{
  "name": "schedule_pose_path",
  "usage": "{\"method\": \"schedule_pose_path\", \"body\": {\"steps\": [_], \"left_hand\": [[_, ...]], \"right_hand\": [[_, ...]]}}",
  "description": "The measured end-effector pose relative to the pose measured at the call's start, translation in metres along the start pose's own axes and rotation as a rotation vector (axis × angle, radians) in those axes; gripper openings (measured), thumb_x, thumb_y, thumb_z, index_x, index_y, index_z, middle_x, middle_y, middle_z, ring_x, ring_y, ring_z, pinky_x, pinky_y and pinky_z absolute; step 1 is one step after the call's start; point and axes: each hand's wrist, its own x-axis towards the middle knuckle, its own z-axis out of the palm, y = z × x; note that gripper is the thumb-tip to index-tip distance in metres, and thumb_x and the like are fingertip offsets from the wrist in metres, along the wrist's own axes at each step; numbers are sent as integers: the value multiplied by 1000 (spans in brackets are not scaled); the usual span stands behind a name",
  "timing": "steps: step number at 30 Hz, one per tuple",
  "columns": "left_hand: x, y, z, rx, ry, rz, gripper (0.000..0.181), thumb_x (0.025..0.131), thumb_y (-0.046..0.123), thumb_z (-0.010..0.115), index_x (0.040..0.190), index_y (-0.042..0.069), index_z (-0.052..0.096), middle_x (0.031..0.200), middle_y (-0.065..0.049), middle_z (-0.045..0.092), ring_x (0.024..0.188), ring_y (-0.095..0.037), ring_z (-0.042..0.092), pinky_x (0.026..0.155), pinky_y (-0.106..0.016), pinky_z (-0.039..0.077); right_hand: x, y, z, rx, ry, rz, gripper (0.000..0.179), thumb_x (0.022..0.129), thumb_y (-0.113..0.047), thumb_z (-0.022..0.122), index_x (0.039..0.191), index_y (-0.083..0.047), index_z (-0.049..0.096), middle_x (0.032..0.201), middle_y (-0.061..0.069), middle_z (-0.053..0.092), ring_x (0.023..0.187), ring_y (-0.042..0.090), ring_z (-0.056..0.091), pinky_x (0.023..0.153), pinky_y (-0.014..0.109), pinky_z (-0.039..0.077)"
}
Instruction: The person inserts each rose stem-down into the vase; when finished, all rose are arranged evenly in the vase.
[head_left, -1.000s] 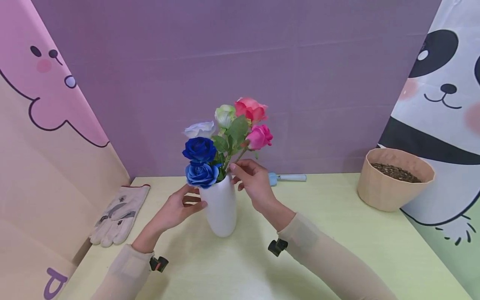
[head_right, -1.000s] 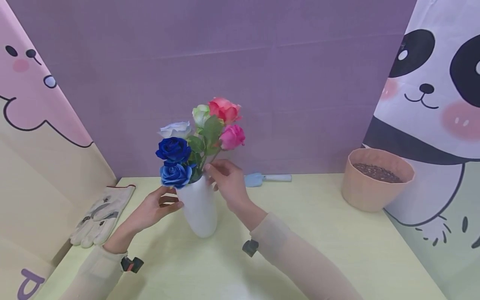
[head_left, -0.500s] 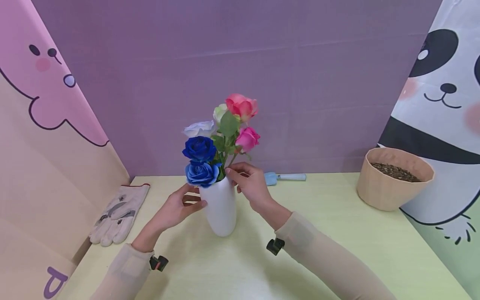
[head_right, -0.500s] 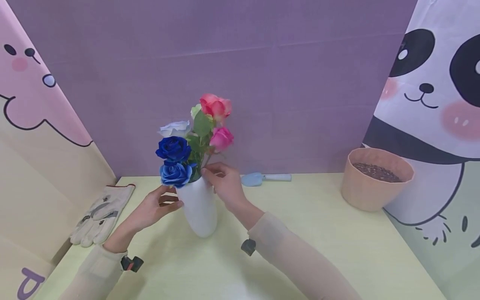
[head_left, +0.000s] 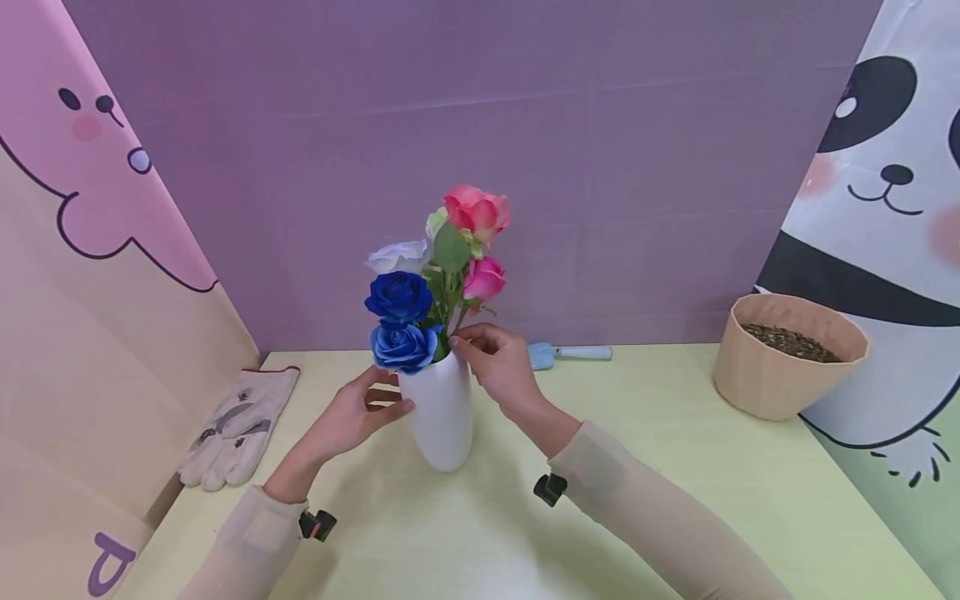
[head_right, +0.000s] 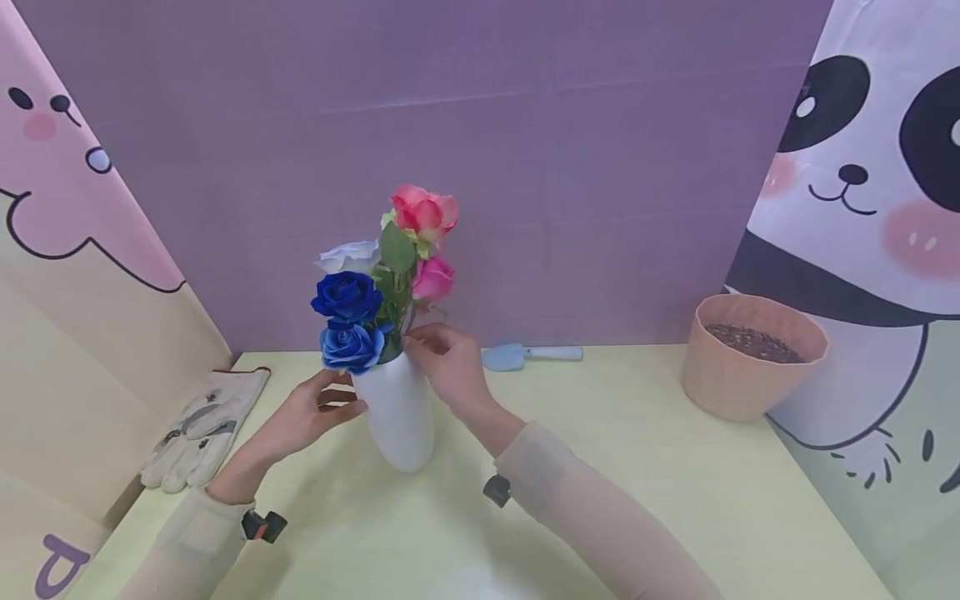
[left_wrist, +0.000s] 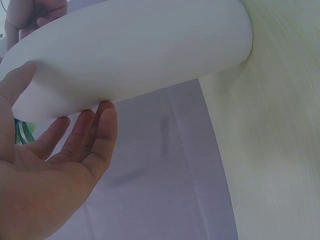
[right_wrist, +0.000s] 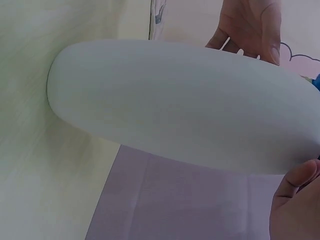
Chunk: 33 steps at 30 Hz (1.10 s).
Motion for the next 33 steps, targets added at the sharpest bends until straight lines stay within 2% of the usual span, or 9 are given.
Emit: {"method": "schedule_pose_path", "body": {"steps": [8,11,19,27,33], "left_hand": [[1,-3,0,-1,0,9,58,94,31,70,144,20,43,137,-16,53,123,-39,61,94,-44,59],[1,-3,0,-6,-1,11,58,94,31,70,144,19,43,138,-16,53,124,-39,61,94,-44,59],[1,-3,0,-7,-4,6,59,94,31,70,144,18,42,138,-16,52,124,-39,60,94,-45,59],[2,-5,0,-7,-5,6,58,94,32,70,143,18,43,138,-17,52,124,-40,60,94,-45,59],[2,-5,-1,-12,-5,13,57,94,32,70,142,18,43,138,-16,52,125,-41,59,94,-44,59]], "right_hand": [[-3,-1,0,65,-22,41,18,92,-19,72,103,-6,69,69,-2,55,56,13,46,50,22,41],[-3,-1,1,90,-23,34,18,93,-19,72,104,-5,68,69,-2,55,56,13,46,50,23,41],[-1,3,1,67,-27,8,18,94,-16,70,107,-4,73,66,-3,56,54,12,47,50,25,43],[-6,4,1,115,-36,65,19,94,-18,71,107,-5,68,67,-2,54,53,14,45,51,24,41],[-9,5,-4,119,-60,46,17,95,-16,69,107,-4,66,66,0,53,54,14,46,51,23,41]]}}
